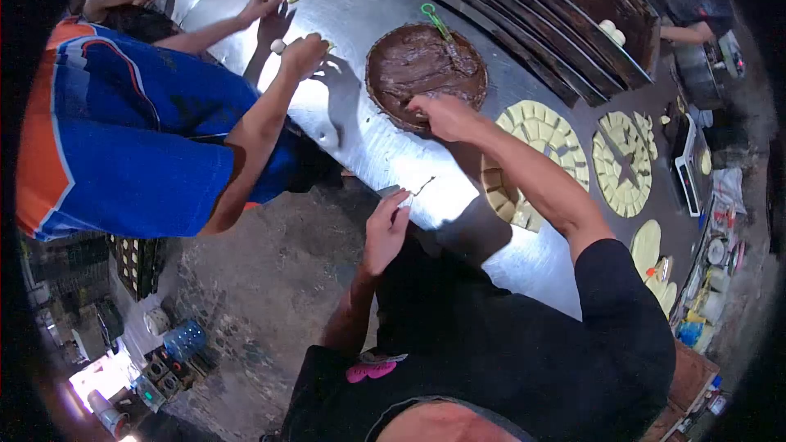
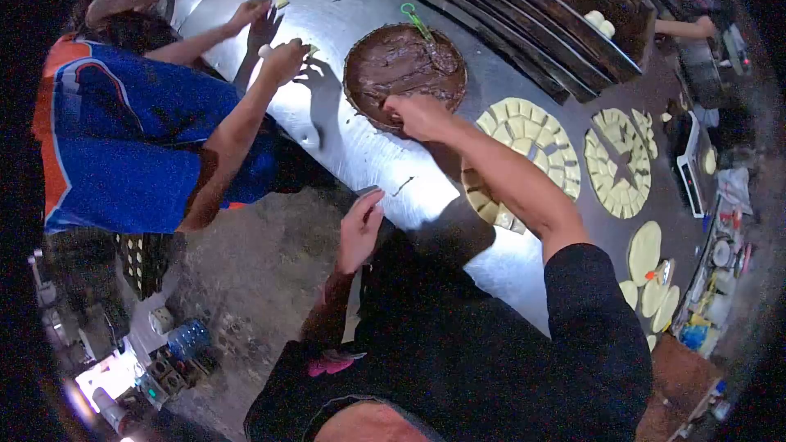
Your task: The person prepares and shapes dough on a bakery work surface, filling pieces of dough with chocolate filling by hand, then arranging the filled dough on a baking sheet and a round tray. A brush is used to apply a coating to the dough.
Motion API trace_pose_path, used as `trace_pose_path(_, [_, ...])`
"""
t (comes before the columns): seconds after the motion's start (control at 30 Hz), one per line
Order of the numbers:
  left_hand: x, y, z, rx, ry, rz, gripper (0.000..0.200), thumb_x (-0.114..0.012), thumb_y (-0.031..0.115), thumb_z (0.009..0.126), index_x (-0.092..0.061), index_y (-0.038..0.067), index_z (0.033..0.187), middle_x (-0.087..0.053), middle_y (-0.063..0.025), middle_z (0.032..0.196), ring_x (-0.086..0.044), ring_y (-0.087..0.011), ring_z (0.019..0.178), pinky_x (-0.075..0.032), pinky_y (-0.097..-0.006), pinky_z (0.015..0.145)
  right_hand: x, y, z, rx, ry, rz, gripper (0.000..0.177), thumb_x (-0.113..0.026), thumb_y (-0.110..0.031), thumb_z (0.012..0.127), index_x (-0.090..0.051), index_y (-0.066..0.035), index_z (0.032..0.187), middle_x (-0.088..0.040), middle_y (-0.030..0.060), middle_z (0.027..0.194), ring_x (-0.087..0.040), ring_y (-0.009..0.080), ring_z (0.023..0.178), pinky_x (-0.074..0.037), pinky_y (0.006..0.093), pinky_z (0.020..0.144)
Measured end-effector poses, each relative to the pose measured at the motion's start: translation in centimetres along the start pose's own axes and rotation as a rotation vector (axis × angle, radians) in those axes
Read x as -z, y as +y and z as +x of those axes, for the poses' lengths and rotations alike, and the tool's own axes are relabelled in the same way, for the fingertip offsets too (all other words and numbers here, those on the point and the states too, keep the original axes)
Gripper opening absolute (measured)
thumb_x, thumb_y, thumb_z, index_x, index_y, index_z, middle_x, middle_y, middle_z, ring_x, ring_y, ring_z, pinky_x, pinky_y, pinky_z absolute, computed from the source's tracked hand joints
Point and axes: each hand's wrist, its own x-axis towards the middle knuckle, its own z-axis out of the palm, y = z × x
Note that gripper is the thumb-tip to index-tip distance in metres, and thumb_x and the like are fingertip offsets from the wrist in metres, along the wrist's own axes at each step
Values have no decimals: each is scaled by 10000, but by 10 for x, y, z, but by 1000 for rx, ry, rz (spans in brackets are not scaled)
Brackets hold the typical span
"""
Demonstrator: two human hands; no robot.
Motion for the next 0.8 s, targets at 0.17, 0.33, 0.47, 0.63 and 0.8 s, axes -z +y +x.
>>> trace_pose_path(0.17, [10,-27,3,139,46,-56,261,-578,85,920,-617,13,1168,-651,-134,1128,-619,-200,1044,-485,-298,875,7,6,4,-29,52,216,388,-547,-20,776,-591,-74,1158,-659,225,1005,-634,405,935,-493,484,798])
trace_pose_path(0.33, [-14,-12,36,354,-52,-502,317,-518,116,969,-550,-37,1245,-579,-151,1241,-575,-227,1116,-484,-337,927,3,17,11,10,-53,387,394,-526,-30,779,-589,-59,1167,-657,188,1006,-637,319,913,-504,415,740])
trace_pose_path(0.47, [-49,21,63,425,77,-863,319,-474,111,977,-520,-51,1248,-550,-150,1245,-581,-276,1095,-507,-421,948,35,3,-31,-267,-272,1379,408,-485,26,754,-587,-9,1147,-613,50,894,-535,94,715,-402,225,507])
trace_pose_path(0.63, [-68,56,60,355,13,-974,219,-504,70,956,-584,-38,1128,-589,-116,1107,-592,-187,1025,-527,-360,892,35,-16,-120,-354,-46,1899,395,-501,47,797,-587,-11,1179,-647,91,990,-653,170,839,-586,276,658])
trace_pose_path(0.8, [-97,64,32,341,-24,-868,145,-565,80,938,-593,-17,1041,-624,-84,995,-618,-165,914,-552,-347,802,1,-12,-197,-434,290,2089,379,-503,52,820,-565,46,1194,-629,148,1066,-639,228,953,-553,355,824])
